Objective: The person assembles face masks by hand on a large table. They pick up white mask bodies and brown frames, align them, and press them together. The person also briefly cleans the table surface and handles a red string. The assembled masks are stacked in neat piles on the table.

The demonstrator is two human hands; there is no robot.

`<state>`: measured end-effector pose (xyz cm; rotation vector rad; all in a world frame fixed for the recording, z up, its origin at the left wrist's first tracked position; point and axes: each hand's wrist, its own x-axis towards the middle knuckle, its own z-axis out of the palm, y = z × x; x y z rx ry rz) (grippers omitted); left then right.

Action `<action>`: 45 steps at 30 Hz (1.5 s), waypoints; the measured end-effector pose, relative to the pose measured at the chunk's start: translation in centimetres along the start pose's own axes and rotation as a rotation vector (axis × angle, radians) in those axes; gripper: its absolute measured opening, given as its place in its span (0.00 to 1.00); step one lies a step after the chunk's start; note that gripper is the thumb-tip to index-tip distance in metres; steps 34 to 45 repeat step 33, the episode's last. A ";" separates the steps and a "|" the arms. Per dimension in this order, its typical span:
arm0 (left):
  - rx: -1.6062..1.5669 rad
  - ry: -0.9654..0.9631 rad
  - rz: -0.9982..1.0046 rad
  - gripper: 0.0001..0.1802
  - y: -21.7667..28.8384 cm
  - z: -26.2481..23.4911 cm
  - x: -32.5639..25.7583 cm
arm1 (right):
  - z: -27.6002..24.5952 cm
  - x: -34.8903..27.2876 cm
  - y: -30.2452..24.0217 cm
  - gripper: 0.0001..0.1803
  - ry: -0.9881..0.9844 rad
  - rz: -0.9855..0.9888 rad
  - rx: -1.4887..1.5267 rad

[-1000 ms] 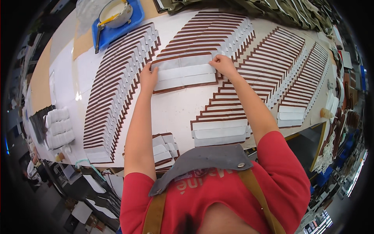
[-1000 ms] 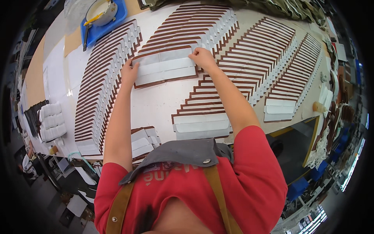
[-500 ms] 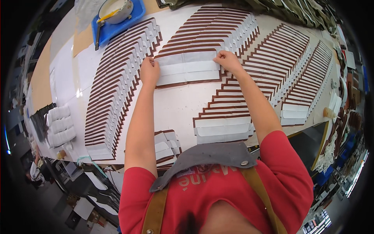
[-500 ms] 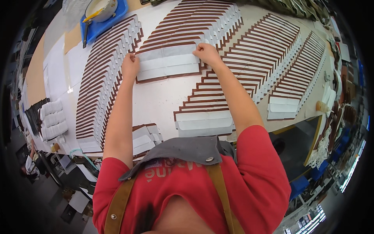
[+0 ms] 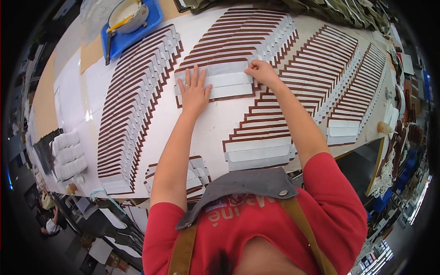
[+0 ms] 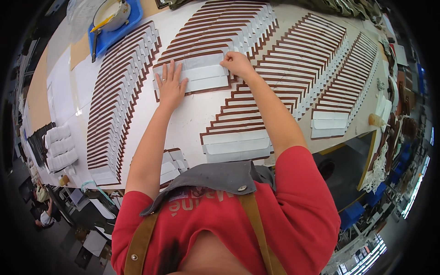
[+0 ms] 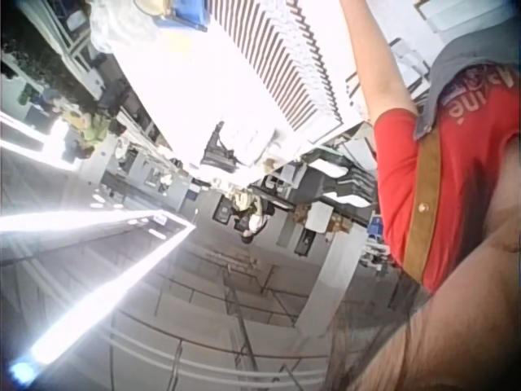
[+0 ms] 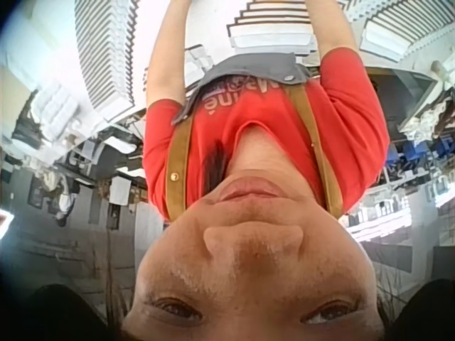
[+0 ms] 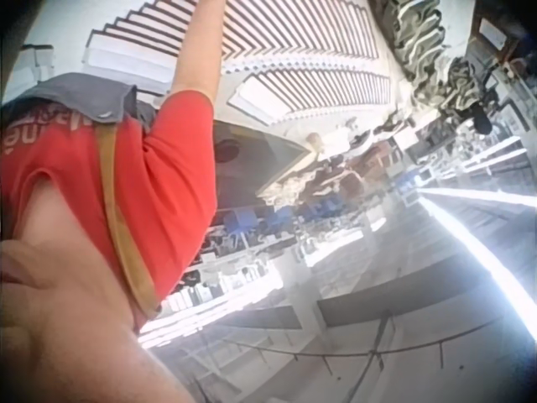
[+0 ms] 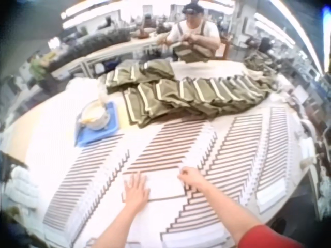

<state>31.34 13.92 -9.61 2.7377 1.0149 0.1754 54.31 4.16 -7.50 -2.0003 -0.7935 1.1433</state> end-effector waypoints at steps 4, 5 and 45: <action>0.044 -0.017 -0.027 0.28 0.1 0.2 0.1 | -0.1 0.0 0.2 0.10 0.005 0.003 -0.005; 0.060 -0.031 -0.042 0.28 0.2 0.2 0.0 | -0.2 0.1 0.1 0.10 0.006 -0.009 -0.071; 0.054 -0.310 -0.215 0.42 -0.4 -3.8 1.4 | -3.7 -1.5 -3.3 0.27 0.089 -0.540 0.008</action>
